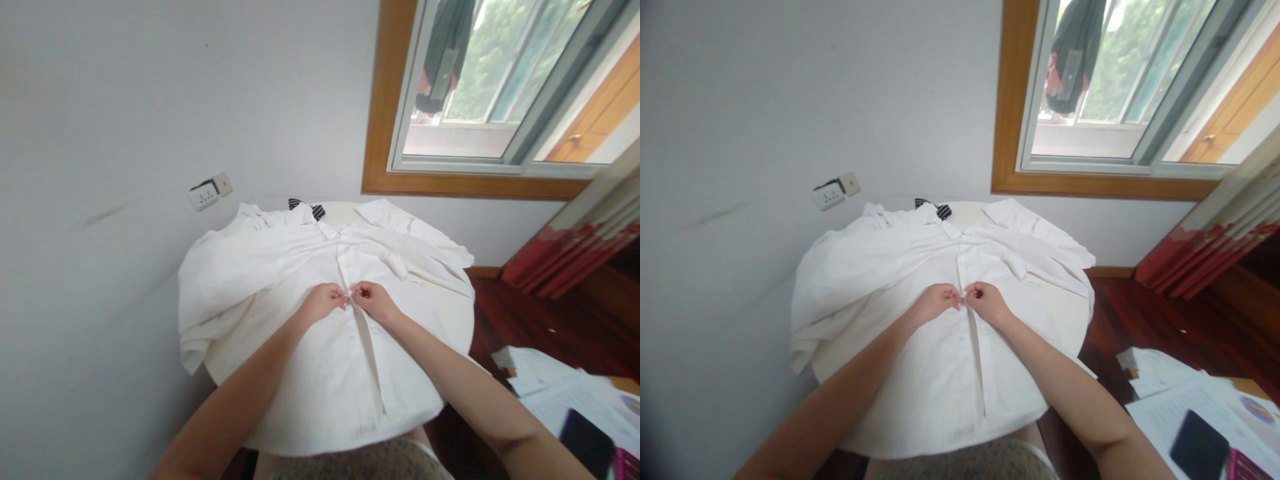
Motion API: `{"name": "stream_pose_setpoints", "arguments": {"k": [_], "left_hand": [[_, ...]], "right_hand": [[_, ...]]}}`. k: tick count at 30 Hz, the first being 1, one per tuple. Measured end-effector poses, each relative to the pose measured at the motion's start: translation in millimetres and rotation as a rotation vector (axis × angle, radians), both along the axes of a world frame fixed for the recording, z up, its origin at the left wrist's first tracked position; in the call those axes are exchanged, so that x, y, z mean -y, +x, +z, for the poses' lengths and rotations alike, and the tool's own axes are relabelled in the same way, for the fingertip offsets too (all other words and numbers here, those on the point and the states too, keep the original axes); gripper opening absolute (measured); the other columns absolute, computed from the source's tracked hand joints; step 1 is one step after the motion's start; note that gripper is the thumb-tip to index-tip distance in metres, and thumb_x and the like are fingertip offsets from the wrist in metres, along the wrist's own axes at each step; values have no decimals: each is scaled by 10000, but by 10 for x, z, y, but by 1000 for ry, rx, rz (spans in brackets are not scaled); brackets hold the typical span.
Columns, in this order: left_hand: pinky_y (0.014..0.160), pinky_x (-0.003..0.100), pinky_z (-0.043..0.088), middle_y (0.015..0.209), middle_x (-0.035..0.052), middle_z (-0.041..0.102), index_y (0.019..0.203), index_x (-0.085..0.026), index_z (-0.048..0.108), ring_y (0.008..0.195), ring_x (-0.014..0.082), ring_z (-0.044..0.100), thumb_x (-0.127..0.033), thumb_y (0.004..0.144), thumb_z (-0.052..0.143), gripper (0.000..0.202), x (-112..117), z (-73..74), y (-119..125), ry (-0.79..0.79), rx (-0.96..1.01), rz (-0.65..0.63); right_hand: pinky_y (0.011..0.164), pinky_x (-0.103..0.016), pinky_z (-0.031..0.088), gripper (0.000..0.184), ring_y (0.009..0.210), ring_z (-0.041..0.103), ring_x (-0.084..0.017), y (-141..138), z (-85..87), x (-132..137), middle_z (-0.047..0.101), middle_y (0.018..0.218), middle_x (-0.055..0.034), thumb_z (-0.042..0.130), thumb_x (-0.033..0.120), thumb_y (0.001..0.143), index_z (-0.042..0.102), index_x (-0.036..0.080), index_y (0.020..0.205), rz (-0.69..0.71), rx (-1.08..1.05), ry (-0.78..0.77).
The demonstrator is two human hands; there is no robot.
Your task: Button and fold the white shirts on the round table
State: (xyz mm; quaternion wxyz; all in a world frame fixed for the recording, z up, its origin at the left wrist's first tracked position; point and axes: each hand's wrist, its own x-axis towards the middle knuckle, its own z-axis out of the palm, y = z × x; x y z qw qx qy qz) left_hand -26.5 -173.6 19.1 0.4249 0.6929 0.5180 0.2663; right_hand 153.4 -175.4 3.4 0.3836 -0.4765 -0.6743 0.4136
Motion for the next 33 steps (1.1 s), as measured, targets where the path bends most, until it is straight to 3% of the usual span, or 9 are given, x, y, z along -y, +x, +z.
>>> {"name": "stream_pose_setpoints", "arguments": {"k": [7, 11, 13, 22, 33], "left_hand": [[561, 205, 378, 777, 60, 721, 775, -153, 622, 671, 136, 610, -422, 689, 597, 283, 26, 93, -61, -107, 97, -37], [414, 204, 212, 815, 47, 721, 814, -139, 629, 424, 46, 373, -449, 695, 578, 337, 70, 215, -43, -257, 110, 0], [395, 211, 165, 823, 46, 718, 828, -128, 629, 392, 29, 287, -442, 686, 580, 348, 85, 260, -33, -309, 124, 4], [393, 215, 147, 818, 31, 709, 856, -133, 639, 386, 20, 264, -424, 690, 584, 340, 68, 223, -30, -325, 128, -7], [384, 210, 162, 747, 1, 671, 834, -130, 642, 399, 31, 281, -424, 720, 567, 324, 54, 230, -39, -312, 89, -31]], "right_hand": [[567, -219, 373, 241, 579, 483, -106, -3, 41, 46, 582, 645, 12, 526, 281, 691, 665, 132, 820, -7, 42, 11], [571, -220, 376, 229, 588, 487, -110, -5, 51, 51, 597, 656, 7, 523, 264, 698, 671, 138, 819, 5, 65, 29], [578, -224, 381, 229, 592, 491, -113, -7, 52, 51, 607, 664, 2, 522, 263, 703, 674, 140, 823, 3, 68, 27], [579, -227, 382, 250, 588, 495, -116, 10, 75, 44, 605, 657, 2, 537, 270, 693, 676, 134, 851, -38, 63, 10], [535, -217, 352, 278, 541, 460, -101, 30, 142, 61, 576, 604, 16, 525, 300, 736, 692, 131, 881, 83, 13, -60]]}}
